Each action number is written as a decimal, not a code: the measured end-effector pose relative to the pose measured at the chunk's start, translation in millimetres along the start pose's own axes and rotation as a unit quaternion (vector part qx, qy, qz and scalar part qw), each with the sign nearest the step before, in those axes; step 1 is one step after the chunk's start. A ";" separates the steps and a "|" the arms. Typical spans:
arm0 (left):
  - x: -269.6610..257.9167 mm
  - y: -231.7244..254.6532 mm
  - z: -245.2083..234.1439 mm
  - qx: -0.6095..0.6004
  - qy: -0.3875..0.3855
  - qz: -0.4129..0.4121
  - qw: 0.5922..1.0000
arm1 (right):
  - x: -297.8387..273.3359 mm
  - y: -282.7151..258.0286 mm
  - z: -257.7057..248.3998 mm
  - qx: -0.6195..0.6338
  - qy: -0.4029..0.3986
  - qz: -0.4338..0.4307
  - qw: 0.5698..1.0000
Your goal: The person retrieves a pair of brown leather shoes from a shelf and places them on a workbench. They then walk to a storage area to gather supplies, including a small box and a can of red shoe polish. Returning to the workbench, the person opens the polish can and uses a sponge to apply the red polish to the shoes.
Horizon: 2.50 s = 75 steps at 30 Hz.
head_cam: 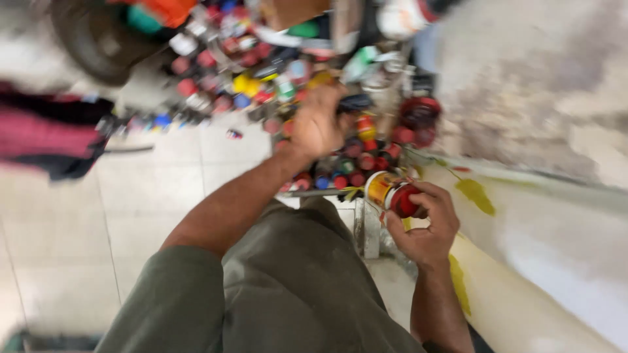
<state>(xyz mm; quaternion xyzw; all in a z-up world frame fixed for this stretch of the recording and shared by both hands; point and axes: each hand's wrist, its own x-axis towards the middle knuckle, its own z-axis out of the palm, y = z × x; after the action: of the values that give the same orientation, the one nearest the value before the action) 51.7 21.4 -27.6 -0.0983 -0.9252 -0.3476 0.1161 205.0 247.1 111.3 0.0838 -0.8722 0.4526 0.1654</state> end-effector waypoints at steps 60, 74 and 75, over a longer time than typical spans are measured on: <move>-465.1 -640.0 62.2 -0.188 -0.315 0.046 0.929 | -513.8 372.9 647.6 -0.153 -0.235 0.545 0.790; -345.5 -795.3 296.7 0.109 -0.503 -0.083 0.853 | -515.4 476.5 726.6 -0.313 -0.346 0.421 0.778; -346.5 -803.2 310.9 0.101 -0.506 -0.072 0.854 | -520.4 479.5 725.8 -0.321 -0.338 0.429 0.774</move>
<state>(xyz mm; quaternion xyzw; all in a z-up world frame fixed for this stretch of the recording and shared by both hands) 125.6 -400.3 -851.3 -0.1814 -0.8907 -0.1620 -0.3840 393.4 -71.4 -832.4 -0.2095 -0.9120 0.1129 -0.3342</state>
